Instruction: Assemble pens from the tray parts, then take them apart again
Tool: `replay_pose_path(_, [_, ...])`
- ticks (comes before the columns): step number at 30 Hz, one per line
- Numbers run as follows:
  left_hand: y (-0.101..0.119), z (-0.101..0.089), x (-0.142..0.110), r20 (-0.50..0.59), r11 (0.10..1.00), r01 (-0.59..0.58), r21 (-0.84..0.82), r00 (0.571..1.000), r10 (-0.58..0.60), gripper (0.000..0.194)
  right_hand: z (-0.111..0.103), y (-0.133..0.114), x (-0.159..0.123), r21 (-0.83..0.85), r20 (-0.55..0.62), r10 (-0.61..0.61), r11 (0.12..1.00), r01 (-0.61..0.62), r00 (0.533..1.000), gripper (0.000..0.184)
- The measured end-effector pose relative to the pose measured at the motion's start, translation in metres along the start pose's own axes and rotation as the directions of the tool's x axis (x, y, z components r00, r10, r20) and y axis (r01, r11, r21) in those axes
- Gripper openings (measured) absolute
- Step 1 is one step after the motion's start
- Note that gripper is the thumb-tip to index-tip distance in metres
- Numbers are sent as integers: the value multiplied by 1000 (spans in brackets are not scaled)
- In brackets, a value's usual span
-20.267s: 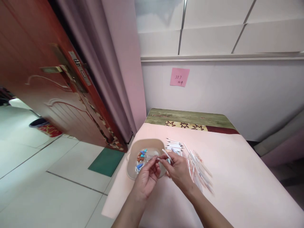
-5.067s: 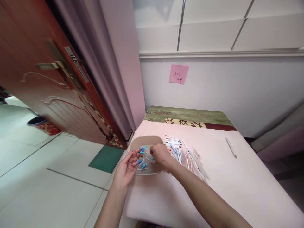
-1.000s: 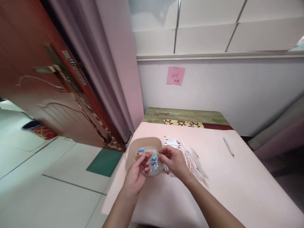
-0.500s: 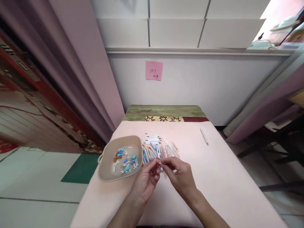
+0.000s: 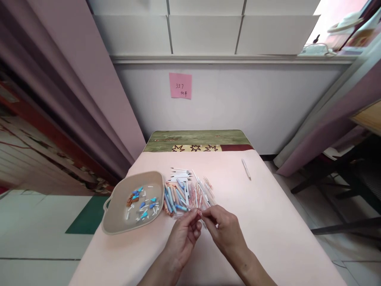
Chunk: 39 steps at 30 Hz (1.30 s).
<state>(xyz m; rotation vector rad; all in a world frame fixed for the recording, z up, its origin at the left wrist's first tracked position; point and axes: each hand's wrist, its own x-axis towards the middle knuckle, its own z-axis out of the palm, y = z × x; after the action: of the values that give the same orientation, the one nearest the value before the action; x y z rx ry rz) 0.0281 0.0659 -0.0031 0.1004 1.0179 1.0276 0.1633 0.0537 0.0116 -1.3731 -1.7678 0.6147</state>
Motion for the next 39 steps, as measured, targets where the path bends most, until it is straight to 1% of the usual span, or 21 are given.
replay_pose_path(3, [-7, 4, 3, 3, 1000, 29, 9, 1000, -29, 9, -4, 6, 0, 42, 18, 62, 997, -63, 998, 9])
replay_pose_path(5, [-9, 5, 5, 10, 998, 65, 7, 998, -65, 8, -8, 9, 2, 120, 44, 114, 986, -119, 992, 6])
replay_pose_path(7, [-5, 6, 7, 19, 994, 107, -5, 994, -107, 7, -14, 14, 4, 204, 60, 162, 964, -171, 985, 11])
replay_pose_path(9, [5, 6, 8, 37, 993, 112, -39, 993, -111, 6, -23, 20, 6, 241, 33, 212, 947, -214, 977, 17])
replay_pose_path(10, [13, 6, 8, 48, 994, 90, -67, 995, -87, 4, -27, 25, 7, 235, 7, 239, 944, -234, 971, 19])
replay_pose_path(12, [31, 5, 8, 62, 988, 2, -156, 998, 8, 2, -36, 35, 10, 180, -44, 285, 945, -273, 957, 20])
replay_pose_path(14, [47, 6, 6, 82, 968, -75, -240, 992, 97, 8, -39, 46, 12, 68, -73, 307, 951, -303, 949, 20])
replay_pose_path(15, [54, 6, 5, 90, 961, -93, -262, 989, 120, 10, -38, 52, 13, -8, -77, 312, 950, -314, 947, 19])
replay_pose_path(18, [66, 6, 1, 100, 957, -90, -275, 988, 122, 15, -29, 65, 15, -246, -55, 336, 908, -339, 940, 17])
replay_pose_path(20, [71, 4, -1, 77, 953, -107, -283, 988, 134, 16, -21, 69, 17, -355, -23, 378, 863, -361, 926, 17])
replay_pose_path(21, [74, 3, -2, 60, 948, -134, -290, 986, 158, 18, -17, 71, 18, -388, -7, 396, 845, -368, 918, 17])
replay_pose_path(23, [78, 1, -3, 32, 935, -194, -297, 977, 212, 19, -11, 71, 20, -425, 21, 416, 827, -369, 909, 17])
replay_pose_path(25, [80, -2, -3, 30, 933, -220, -285, 971, 238, 18, -7, 69, 25, -443, 44, 415, 823, -354, 909, 17])
replay_pose_path(29, [79, -6, -2, 42, 946, -187, -263, 978, 205, 14, 5, 60, 37, -437, 96, 372, 849, -297, 923, 18])
replay_pose_path(31, [78, -7, -2, 39, 947, -184, -263, 979, 201, 14, 15, 54, 43, -416, 141, 335, 874, -251, 931, 18])
replay_pose_path(33, [78, -9, -1, 39, 946, -194, -258, 977, 210, 15, 27, 48, 47, -421, 188, 325, 879, -223, 927, 18])
replay_pose_path(35, [78, -11, 1, 41, 948, -196, -250, 976, 212, 16, 39, 42, 50, -464, 207, 346, 858, -220, 915, 19])
replay_pose_path(39, [76, -16, 4, 50, 955, -174, -240, 980, 191, 14, 57, 34, 56, -590, 183, 411, 773, -235, 893, 22])
